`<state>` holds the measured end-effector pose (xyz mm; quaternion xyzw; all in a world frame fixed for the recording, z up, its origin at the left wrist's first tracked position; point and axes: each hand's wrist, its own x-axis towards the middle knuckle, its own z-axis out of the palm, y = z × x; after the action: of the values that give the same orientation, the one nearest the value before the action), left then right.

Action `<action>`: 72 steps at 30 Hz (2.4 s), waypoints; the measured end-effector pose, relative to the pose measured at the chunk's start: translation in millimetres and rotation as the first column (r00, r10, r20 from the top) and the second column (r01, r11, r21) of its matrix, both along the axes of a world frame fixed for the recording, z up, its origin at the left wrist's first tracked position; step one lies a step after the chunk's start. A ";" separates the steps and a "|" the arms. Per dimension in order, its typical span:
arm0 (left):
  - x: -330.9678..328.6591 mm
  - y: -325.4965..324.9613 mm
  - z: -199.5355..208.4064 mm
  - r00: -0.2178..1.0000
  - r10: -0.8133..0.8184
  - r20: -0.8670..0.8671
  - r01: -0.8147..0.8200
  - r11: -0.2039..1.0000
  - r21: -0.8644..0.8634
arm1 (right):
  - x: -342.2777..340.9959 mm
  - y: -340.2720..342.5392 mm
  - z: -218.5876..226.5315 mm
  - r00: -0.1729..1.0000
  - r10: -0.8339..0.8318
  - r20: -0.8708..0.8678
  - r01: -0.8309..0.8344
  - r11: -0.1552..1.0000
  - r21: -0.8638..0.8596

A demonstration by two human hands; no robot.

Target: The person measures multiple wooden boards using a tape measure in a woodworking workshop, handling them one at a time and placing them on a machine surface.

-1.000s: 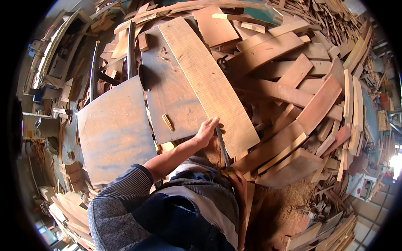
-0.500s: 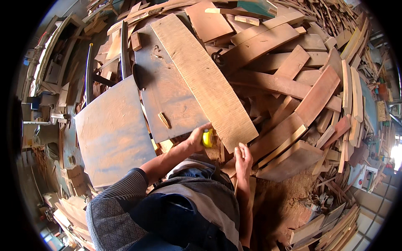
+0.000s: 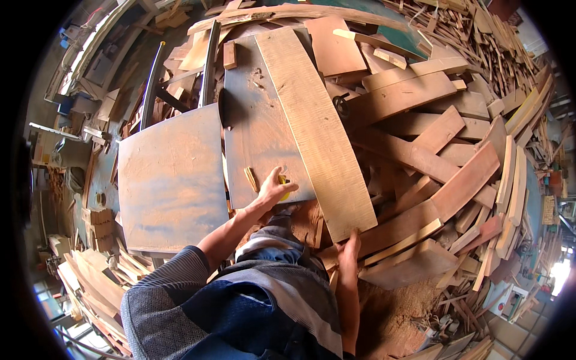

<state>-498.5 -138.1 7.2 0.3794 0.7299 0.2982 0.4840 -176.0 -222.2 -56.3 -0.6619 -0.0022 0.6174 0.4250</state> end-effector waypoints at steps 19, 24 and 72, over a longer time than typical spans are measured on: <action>57.8 65.7 13.5 0.686 -0.036 0.726 -0.249 0.927 0.281 | -18.5 -29.7 93.0 0.862 0.015 -0.507 -0.082 0.991 -0.110; 91.5 82.1 29.2 0.995 0.055 0.081 -0.081 0.926 0.370 | -23.4 -33.1 99.0 0.655 0.107 -0.748 -0.216 0.975 -0.050; 96.2 80.5 26.3 0.986 0.142 0.089 -0.167 0.864 0.475 | -25.4 -58.1 136.7 0.908 0.402 0.117 -0.418 0.854 0.310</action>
<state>-402.4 -57.6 33.6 0.4201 0.6486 0.5174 0.3677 -201.4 -280.3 80.3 -0.5808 -0.2558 0.6684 0.3878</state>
